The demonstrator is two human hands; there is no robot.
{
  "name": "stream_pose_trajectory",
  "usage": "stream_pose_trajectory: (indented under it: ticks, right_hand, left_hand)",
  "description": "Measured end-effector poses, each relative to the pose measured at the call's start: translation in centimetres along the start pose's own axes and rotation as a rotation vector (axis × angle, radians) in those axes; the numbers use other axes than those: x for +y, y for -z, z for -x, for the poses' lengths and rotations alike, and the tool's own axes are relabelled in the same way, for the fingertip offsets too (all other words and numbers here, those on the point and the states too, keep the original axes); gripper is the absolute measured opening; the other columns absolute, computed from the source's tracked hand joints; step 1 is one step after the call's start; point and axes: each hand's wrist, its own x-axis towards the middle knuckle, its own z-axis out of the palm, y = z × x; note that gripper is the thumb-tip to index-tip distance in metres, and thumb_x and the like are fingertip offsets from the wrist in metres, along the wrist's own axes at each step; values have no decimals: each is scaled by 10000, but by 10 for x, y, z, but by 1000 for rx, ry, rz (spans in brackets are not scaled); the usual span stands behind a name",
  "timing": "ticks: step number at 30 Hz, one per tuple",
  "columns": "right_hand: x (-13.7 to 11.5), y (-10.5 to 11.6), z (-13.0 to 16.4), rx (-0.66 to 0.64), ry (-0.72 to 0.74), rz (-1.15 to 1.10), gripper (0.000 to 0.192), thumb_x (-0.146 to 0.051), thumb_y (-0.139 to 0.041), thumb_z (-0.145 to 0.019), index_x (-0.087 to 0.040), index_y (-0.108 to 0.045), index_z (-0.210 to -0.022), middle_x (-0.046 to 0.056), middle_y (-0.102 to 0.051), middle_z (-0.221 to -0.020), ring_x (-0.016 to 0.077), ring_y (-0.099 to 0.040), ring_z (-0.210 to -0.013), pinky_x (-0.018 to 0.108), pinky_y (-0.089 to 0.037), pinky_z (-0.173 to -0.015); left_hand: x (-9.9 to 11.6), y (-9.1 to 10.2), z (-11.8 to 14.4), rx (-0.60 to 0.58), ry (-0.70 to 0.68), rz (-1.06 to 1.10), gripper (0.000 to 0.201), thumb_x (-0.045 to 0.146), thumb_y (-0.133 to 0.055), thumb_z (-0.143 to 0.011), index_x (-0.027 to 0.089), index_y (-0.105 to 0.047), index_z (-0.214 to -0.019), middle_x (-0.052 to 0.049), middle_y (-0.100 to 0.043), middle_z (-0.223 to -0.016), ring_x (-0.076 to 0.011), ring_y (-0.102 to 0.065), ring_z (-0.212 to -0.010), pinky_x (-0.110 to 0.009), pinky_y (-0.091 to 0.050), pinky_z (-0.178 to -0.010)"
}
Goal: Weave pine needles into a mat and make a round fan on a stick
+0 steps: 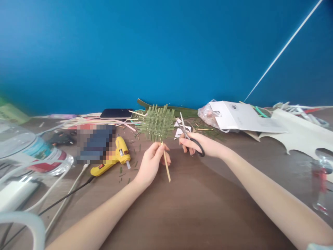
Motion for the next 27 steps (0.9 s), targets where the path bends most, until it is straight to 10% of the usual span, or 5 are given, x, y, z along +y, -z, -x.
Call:
stream_pose_trajectory:
  ticks: [27]
  right_hand:
    - [-9,-14,2,173,116,206,348,-513,-407,-870,-195,-456,-738,-21,-553,-562,123,-514,-537,252,-380,-559]
  left_hand:
    - [-3,-4,6,-58,3,-75,229,370,-425,-870,174,-486,-768,36,-574,-500,-96,-519,-480,-206,-399,-521]
